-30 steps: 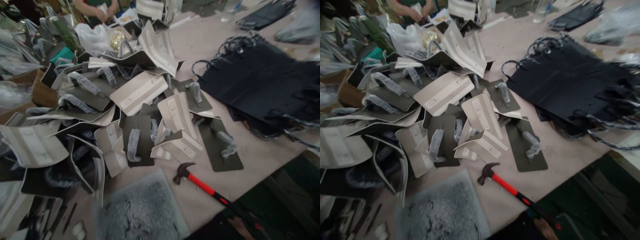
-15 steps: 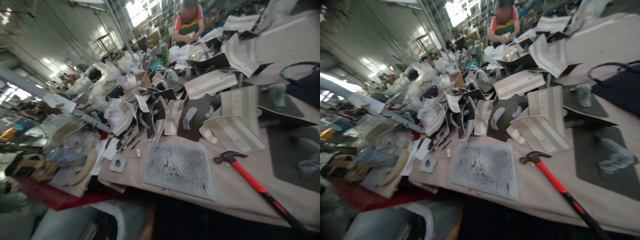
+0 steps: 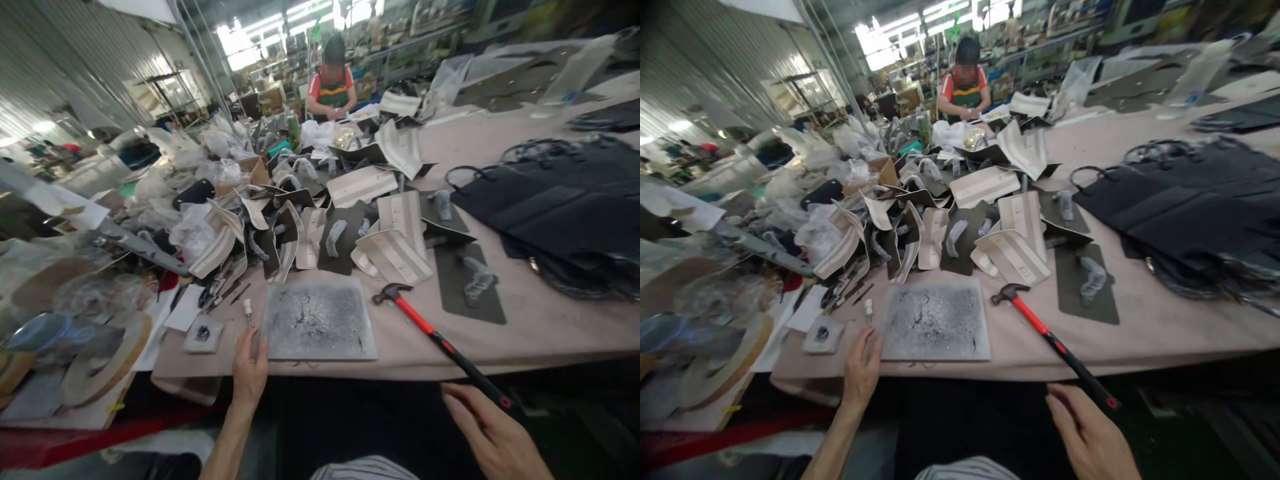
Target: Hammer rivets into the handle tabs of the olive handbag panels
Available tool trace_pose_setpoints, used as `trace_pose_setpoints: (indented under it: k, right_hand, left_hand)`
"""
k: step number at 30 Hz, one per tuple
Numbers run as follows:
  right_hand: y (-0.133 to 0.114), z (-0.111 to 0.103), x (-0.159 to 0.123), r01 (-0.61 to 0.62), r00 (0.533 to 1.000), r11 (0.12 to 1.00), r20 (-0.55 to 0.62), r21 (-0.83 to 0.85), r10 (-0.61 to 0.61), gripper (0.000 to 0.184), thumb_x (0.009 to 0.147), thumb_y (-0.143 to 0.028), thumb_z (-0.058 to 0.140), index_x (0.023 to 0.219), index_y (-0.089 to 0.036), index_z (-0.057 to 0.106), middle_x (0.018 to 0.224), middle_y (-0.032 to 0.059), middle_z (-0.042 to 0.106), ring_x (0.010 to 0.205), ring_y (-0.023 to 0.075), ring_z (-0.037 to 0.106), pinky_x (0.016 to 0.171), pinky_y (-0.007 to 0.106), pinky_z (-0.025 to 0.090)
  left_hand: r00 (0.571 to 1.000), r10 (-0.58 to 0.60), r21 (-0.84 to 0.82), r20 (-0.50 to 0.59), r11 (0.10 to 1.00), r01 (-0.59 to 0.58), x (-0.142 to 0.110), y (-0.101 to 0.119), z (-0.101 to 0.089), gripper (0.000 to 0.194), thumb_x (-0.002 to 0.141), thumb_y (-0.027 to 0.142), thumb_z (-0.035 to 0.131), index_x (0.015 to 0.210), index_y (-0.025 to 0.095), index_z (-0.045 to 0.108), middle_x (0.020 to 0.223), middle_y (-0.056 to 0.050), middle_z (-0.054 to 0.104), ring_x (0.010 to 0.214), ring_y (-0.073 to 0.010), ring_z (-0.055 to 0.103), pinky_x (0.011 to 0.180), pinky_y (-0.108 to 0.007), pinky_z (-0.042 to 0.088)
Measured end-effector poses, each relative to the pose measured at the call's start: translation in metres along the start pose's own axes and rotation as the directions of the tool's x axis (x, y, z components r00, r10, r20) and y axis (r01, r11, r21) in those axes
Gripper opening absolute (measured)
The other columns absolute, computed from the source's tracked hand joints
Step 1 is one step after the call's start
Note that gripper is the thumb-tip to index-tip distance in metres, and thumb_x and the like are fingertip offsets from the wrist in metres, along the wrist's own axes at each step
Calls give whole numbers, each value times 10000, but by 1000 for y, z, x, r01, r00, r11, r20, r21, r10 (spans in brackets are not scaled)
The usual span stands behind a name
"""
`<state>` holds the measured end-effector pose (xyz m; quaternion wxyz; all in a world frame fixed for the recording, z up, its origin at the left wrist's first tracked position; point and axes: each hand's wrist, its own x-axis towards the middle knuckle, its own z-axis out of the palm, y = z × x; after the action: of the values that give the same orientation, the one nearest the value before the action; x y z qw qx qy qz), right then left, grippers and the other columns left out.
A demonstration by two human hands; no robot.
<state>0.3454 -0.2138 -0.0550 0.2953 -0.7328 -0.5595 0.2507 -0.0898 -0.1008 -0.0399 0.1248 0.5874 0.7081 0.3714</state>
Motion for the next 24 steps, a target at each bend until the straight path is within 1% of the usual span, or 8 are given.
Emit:
trace_pose_setpoints:
  k: [2, 4, 7, 9, 12, 18, 22, 24]
  right_hand:
    - [-27, 20, 21, 1, 997, 992, 76, 126, -11, 380, 928, -544, 468, 1064, -254, 673, 1068, 83, 707, 977, 258, 677, 861, 385, 556]
    - [-54, 48, 45, 21, 996, 981, 83, 194, -38, 390, 939, -503, 451, 1106, -206, 640, 1069, 109, 689, 966, 255, 663, 867, 395, 542]
    - [-80, 87, 69, 82, 994, 981, 59, 177, -93, 353, 928, -462, 458, 1081, -182, 610, 990, 112, 657, 904, 257, 636, 832, 404, 528]
    - [-84, 101, 75, 117, 993, 986, 6, 117, -118, 333, 924, -448, 462, 1066, -175, 591, 972, 117, 628, 914, 269, 613, 841, 420, 515]
    - [-70, 103, 73, 137, 989, 990, -65, 19, -135, 374, 920, -464, 457, 1091, -149, 566, 975, 138, 595, 947, 300, 587, 877, 465, 498]
    - [-22, 94, 72, 222, 973, 972, -41, -82, -226, 493, 917, -594, 426, 1142, -168, 530, 998, 151, 598, 972, 350, 598, 880, 515, 505]
    - [-29, 91, 77, 308, 947, 931, -28, -196, -319, 527, 920, -616, 369, 1129, -159, 527, 931, 179, 582, 927, 407, 598, 821, 553, 509]
    - [-44, 88, 76, 356, 923, 898, -55, -260, -382, 509, 919, -583, 368, 1150, -160, 532, 1028, 215, 577, 985, 431, 588, 832, 567, 502]
  left_hand:
    - [996, -32, -38, 77, 999, 35, 20, -12, 16, 494, 861, 464, 545, 1220, 134, 622, 1298, -181, 633, 1248, -313, 578, 1115, -465, 430]
    - [989, -46, -55, 142, 997, 54, 30, -25, 26, 534, 830, 479, 573, 1226, 127, 628, 1315, -184, 630, 1269, -319, 570, 1134, -475, 414]
    - [987, -29, -82, 155, 996, 43, 32, -34, 33, 545, 815, 499, 601, 1218, 137, 653, 1350, -171, 617, 1320, -319, 535, 1169, -472, 375]
    - [989, -22, -109, 145, 993, 38, 27, -33, 37, 527, 817, 505, 608, 1195, 143, 675, 1341, -171, 624, 1315, -322, 541, 1162, -474, 386]
    - [991, -7, -138, 136, 990, 26, 14, -23, 45, 502, 813, 489, 629, 1170, 142, 700, 1353, -182, 612, 1321, -342, 532, 1155, -495, 394]
    - [985, -7, -188, 173, 981, 40, -17, -1, 58, 475, 812, 379, 660, 1233, 162, 692, 1431, -172, 548, 1351, -326, 503, 1166, -466, 395]
    - [983, -12, -189, 185, 981, 48, -13, -1, 55, 451, 802, 332, 680, 1218, 158, 699, 1418, -172, 564, 1333, -315, 518, 1159, -462, 397]
    - [985, -64, -188, 163, 978, 94, 1, -2, 46, 409, 844, 340, 630, 1198, 148, 698, 1304, -172, 649, 1227, -294, 605, 1083, -437, 468]
